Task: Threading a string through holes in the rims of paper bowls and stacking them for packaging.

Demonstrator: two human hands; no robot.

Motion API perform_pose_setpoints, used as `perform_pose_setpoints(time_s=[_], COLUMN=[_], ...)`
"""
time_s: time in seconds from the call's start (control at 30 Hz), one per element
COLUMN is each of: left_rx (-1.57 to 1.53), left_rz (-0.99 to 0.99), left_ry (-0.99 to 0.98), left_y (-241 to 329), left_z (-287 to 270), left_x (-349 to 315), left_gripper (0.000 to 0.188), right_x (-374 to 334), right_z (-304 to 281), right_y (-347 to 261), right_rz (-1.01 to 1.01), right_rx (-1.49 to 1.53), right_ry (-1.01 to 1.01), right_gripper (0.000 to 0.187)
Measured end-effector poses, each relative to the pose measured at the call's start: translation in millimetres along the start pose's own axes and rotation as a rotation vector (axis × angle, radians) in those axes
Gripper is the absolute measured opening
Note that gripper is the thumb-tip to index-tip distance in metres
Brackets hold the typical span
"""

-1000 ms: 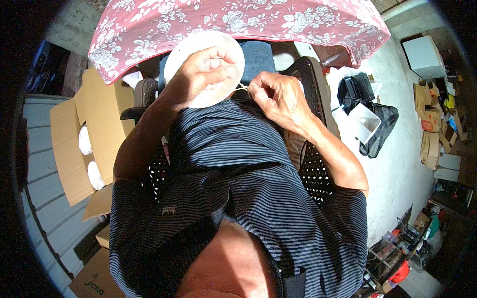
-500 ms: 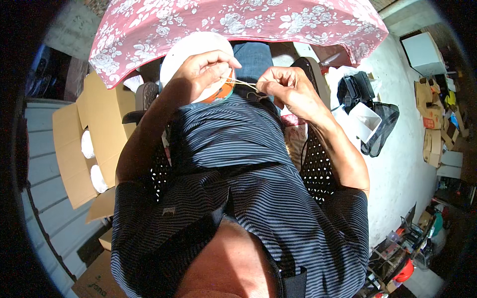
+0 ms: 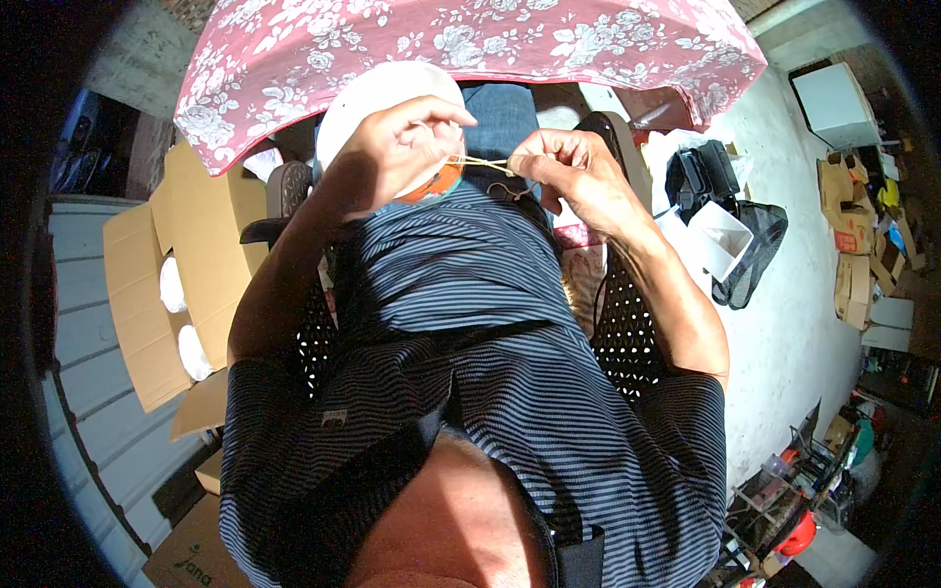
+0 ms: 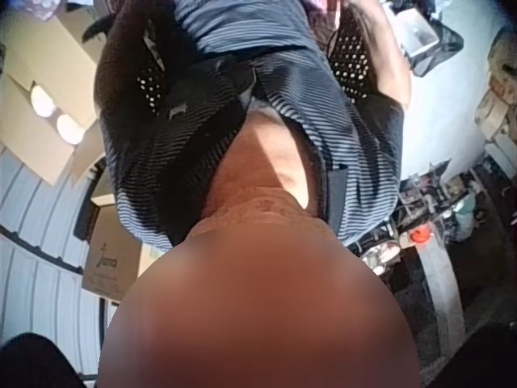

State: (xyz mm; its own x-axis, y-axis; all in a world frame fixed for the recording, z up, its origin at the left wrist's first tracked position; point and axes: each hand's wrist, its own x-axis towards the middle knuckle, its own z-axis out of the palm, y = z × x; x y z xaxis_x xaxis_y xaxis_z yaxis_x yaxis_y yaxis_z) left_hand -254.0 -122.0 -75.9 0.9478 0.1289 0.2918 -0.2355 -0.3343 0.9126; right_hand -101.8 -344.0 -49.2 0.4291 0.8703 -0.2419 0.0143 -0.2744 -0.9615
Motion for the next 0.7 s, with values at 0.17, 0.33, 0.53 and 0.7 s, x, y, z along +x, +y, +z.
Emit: perform_pose_setpoints(time_s=[0.17,0.33,0.53,0.7], left_rx=[0.310,0.314,0.480,0.394], left_rz=[0.134,0.255,0.437,0.178], left_ry=[0.010,0.031,0.100,-0.081], left_y=[19,15,11,22], left_z=[22,26,17,13], left_x=[-4,-6,-5,-5], left_gripper=[0.015,0.009,0.006,0.013], right_x=[-4,-7,-21,-31], right_z=[4,5,-26,-42], right_y=[-5,-11,-24,-26], right_rz=[0.011,0.036,-0.215,-0.101], right_rx=[0.006,-0.092,-0.210,-0.084], right_ry=[-0.026,-0.044,-0.147,-0.002], right_gripper=[0.018,0.019,0.019,0.030])
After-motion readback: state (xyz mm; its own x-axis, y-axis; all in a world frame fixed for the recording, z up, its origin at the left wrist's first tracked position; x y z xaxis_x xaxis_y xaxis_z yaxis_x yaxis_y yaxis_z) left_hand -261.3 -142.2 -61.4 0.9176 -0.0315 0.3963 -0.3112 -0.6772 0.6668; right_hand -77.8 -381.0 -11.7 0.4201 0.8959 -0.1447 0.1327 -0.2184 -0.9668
